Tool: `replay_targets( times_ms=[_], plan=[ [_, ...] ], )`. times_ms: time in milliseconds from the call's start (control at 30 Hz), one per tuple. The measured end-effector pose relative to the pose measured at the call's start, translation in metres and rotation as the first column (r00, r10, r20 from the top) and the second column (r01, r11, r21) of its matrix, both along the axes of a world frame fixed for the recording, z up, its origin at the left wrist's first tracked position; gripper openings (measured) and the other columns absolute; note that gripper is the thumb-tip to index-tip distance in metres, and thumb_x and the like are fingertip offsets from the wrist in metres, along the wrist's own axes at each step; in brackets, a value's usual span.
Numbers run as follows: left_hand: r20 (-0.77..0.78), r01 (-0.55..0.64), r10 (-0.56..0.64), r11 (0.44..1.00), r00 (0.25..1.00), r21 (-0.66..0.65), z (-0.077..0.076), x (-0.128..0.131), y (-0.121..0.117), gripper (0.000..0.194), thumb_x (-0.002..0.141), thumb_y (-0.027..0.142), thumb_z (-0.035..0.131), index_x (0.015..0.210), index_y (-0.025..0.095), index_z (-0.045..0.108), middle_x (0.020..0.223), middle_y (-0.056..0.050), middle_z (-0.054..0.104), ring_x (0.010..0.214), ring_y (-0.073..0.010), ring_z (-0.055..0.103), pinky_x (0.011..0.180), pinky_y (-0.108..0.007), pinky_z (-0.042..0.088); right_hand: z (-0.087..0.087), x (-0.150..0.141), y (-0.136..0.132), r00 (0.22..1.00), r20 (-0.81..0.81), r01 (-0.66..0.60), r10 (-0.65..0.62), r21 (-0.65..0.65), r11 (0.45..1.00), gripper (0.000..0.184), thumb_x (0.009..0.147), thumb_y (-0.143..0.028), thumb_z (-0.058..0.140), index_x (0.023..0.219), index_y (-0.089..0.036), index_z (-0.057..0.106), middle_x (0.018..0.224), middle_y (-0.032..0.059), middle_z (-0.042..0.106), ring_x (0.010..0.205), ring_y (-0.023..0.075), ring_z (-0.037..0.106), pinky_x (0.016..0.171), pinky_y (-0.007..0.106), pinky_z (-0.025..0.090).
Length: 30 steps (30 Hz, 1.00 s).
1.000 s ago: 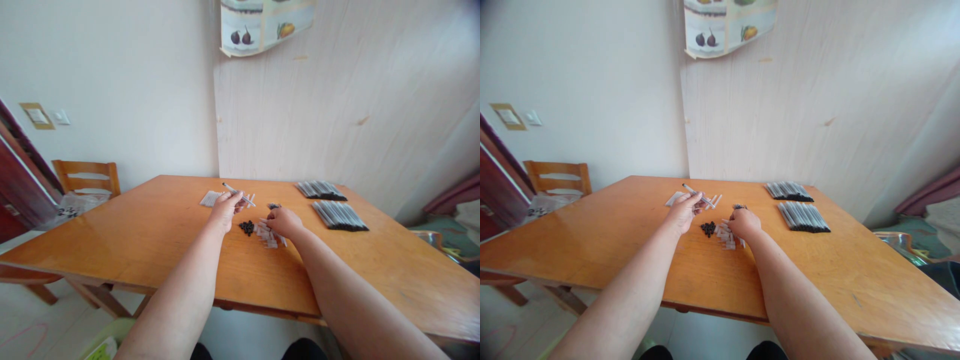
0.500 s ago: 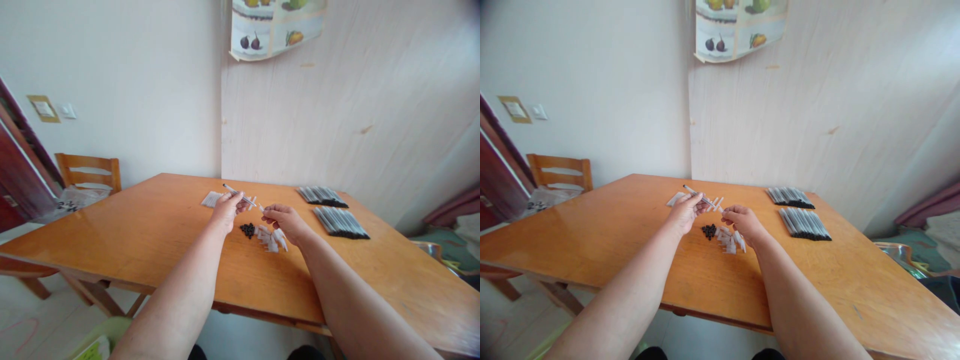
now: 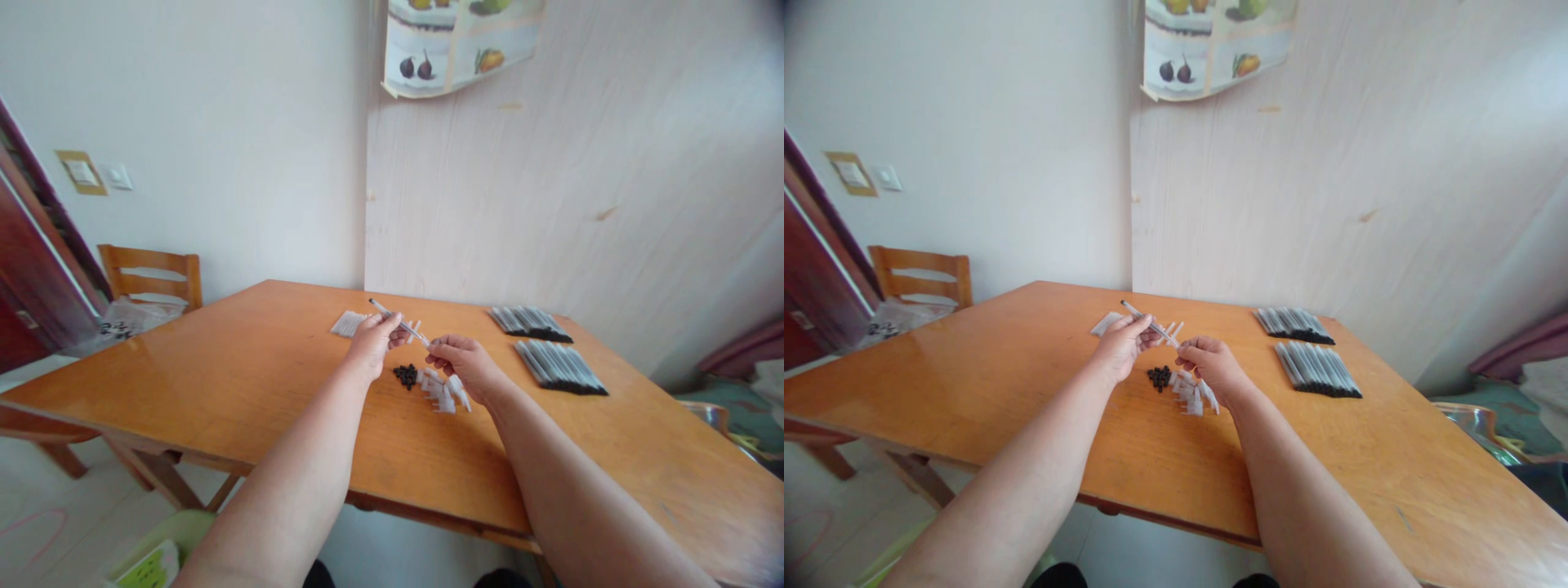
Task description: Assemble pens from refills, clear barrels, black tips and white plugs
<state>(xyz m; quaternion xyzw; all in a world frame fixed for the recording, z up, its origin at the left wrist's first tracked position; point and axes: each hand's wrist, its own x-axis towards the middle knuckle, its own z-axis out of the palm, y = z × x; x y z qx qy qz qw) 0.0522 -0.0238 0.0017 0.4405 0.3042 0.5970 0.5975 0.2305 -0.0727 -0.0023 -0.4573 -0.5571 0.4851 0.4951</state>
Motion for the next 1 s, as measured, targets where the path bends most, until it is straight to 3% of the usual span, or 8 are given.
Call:
replay_targets(
  times_ms=[433, 1000],
  plan=[
    [-0.094, 0.022, -0.023, 1.000, 0.995, -0.015, 0.002, 0.006, -0.009, 0.026, 0.077, 0.036, 0.073, 0.086, 0.014, 0.062, 0.082, -0.007, 0.072, 0.069, -0.0125, 0.068, 0.064, -0.022, 0.048, -0.003, -0.004, 0.001, 0.996, -0.079, -0.031, 0.032, 0.007, 0.999, 0.020, 0.069, -0.034, 0.071, 0.074, -0.016, 0.063, 0.069, 0.0033, 0.067, 0.055, 0.0091, 0.050, 0.054, 0.024, 0.038],
    [-0.100, 0.020, -0.020, 1.000, 0.995, 0.003, 0.000, 0.015, -0.016, 0.020, 0.083, 0.033, 0.067, 0.086, 0.014, 0.060, 0.084, -0.009, 0.073, 0.071, -0.0129, 0.069, 0.066, -0.023, 0.052, -0.004, -0.001, 0.003, 0.998, -0.063, -0.010, 0.015, 0.083, 0.996, 0.021, 0.070, -0.036, 0.071, 0.074, -0.017, 0.064, 0.065, 0.0014, 0.063, 0.053, 0.0088, 0.043, 0.052, 0.026, 0.030]
  ],
)
